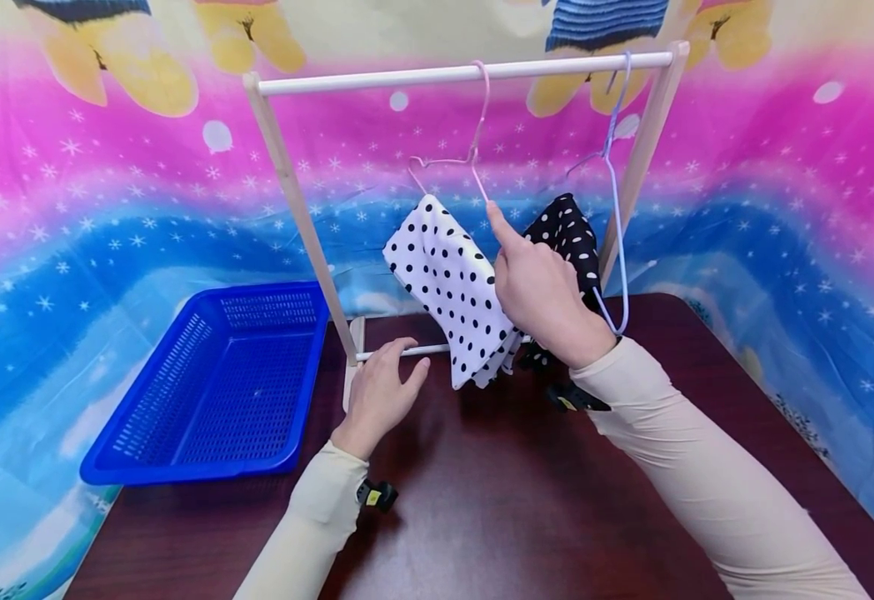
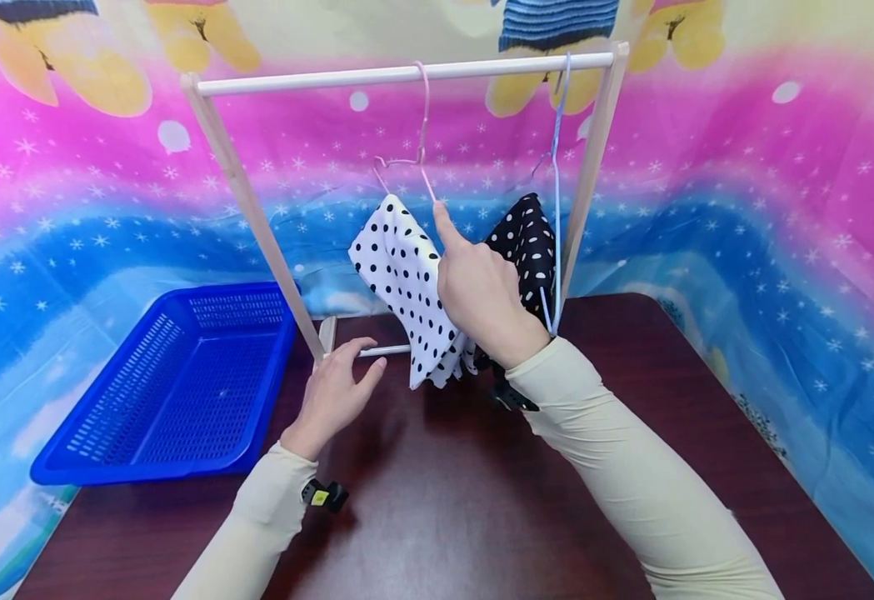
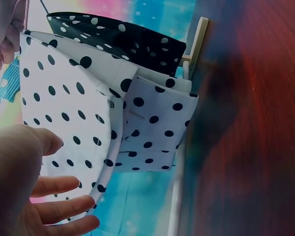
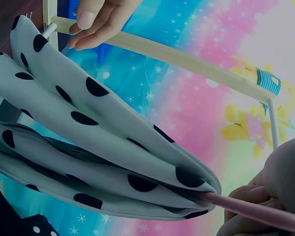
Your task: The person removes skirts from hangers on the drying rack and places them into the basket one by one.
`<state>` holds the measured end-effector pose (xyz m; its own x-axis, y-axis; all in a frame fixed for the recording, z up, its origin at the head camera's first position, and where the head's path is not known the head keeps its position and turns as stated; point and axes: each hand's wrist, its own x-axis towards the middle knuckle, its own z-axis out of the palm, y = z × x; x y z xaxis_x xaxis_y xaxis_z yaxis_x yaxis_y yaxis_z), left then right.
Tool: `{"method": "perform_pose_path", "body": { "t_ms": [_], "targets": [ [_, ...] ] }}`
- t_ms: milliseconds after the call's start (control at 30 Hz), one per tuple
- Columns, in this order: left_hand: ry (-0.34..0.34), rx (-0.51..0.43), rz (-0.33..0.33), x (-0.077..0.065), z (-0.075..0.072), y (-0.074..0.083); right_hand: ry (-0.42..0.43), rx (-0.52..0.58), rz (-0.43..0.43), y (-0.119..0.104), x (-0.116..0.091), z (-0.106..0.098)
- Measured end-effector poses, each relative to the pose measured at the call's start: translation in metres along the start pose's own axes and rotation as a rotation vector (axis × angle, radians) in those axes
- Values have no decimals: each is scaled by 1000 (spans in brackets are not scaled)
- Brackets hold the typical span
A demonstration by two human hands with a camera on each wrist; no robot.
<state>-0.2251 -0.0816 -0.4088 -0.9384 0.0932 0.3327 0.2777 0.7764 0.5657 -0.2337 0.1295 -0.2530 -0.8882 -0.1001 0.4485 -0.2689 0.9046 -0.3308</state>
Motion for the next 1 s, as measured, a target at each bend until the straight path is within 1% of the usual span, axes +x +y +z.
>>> {"method": "perform_pose_path", "body": {
  "t_ms": [200,400,600,767,1000],
  "targets": [
    [-41,-46,-35,0,5,-2,-4,-2,0,-2,0,-1],
    [-76,-93,-66,3,11,-4,-4,2,2,-2,0,0],
    [-73,-163,-82,7,17,-5,0,3,2,-2,1,1],
    [-79,-216,-116,11,22,-5,-1,6,7,-2,1,1],
    [-67,-287,-150,18,32,-6,0,-2,5,-2,1,2]
  ]
}}
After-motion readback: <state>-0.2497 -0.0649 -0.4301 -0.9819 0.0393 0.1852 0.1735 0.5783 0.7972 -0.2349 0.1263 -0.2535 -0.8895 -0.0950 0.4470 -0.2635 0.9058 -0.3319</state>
